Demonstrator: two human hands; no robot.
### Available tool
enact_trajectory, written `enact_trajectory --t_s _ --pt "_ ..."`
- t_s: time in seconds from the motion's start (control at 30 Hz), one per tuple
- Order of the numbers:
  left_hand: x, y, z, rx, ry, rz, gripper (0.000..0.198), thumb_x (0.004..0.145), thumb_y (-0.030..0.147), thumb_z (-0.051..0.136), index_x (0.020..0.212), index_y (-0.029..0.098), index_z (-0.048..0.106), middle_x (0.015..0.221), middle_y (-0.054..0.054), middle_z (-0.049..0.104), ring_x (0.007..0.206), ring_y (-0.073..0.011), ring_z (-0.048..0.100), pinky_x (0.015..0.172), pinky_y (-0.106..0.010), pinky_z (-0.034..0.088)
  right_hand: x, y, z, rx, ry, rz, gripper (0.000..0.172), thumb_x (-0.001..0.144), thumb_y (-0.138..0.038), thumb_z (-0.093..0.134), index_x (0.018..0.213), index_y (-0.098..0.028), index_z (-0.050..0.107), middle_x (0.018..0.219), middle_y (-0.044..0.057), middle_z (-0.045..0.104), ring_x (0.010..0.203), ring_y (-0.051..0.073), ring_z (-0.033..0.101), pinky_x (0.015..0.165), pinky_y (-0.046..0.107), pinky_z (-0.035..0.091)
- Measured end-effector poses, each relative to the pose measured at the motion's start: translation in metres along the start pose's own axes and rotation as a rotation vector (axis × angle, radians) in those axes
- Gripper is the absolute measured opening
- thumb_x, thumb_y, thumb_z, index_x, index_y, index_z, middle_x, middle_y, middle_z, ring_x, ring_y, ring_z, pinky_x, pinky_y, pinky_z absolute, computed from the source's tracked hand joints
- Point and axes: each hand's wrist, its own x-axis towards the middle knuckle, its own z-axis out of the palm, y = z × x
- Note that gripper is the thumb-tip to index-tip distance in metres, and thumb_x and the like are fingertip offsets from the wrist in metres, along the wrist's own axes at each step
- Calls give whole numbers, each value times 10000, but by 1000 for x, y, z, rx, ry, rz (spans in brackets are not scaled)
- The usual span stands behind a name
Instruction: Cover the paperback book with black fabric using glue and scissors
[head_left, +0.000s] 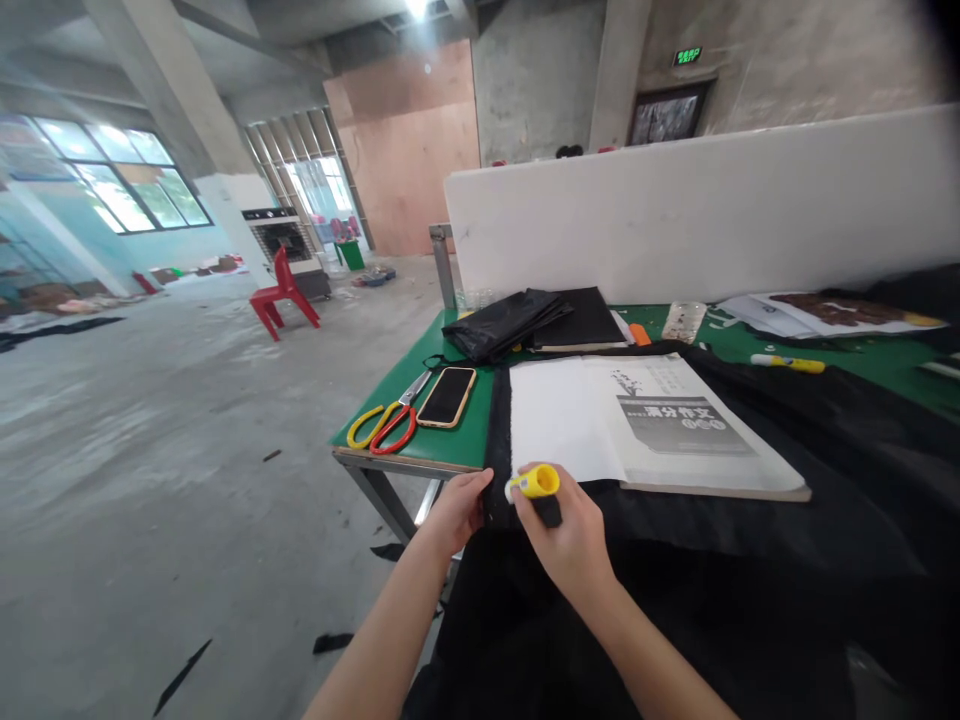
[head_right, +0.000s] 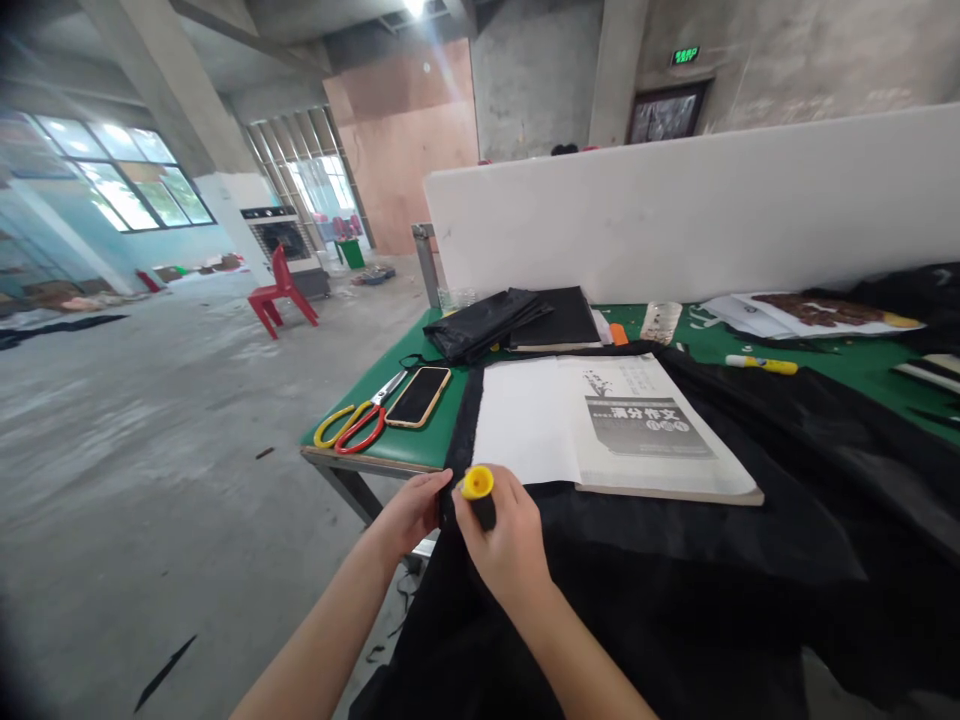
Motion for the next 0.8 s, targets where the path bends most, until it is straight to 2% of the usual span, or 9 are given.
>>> enact_trajectory --t_s 0.1,0.27,0.5,0.57,0.7,0.8 --pt "-4 3 3 -27 -26 33 248 629 313 761 666 117 614 567 6 585 507 -93 538 494 -199 392 7 8 20 -54 -43 -49 180 871 -238 491 1049 -215 507 966 78 593 926 217 568 830 368 484" --pt "-10 6 10 -62 -4 73 311 555 315 794 564 125 549 496 43 506 475 -72 473 486 -202 358 -10 18 41 -191 -131 -158 234 886 -175 435 1118 -179 469 1000 111 581 933 237 541 837 421 473" --pt "-9 2 14 -61 78 87 330 571 316 787 572 155 498 477 70 480 467 -70 470 479 -205 344 -26 22 34 -217 -136 -255 313 861 -123 444 1173 -142 428 1051 136 568 1007 249 516 876 441 465" --pt "-7 0 14 -50 91 94 320 587 323 778 573 159 504 468 71 485 448 -70 462 467 -207 342 -34 23 33 -215 -165 -236 306 859 -118 444 1164 -139 441 1053 134 567 1004 247 518 879 440 465" --pt "-4 -1 12 -28 51 79 263 619 343 756 660 136 599 557 7 598 519 -124 544 527 -246 409 -58 20 26 -180 -232 -165 211 860 -134 457 1065 -145 505 937 112 583 884 231 556 781 411 498" --pt "-3 -1 11 -22 21 69 270 619 351 756 682 124 626 605 -25 634 558 -147 571 563 -264 432 -61 10 13 -69 -201 -137 234 845 -126 487 1075 -158 508 953 97 584 903 213 560 801 380 493"
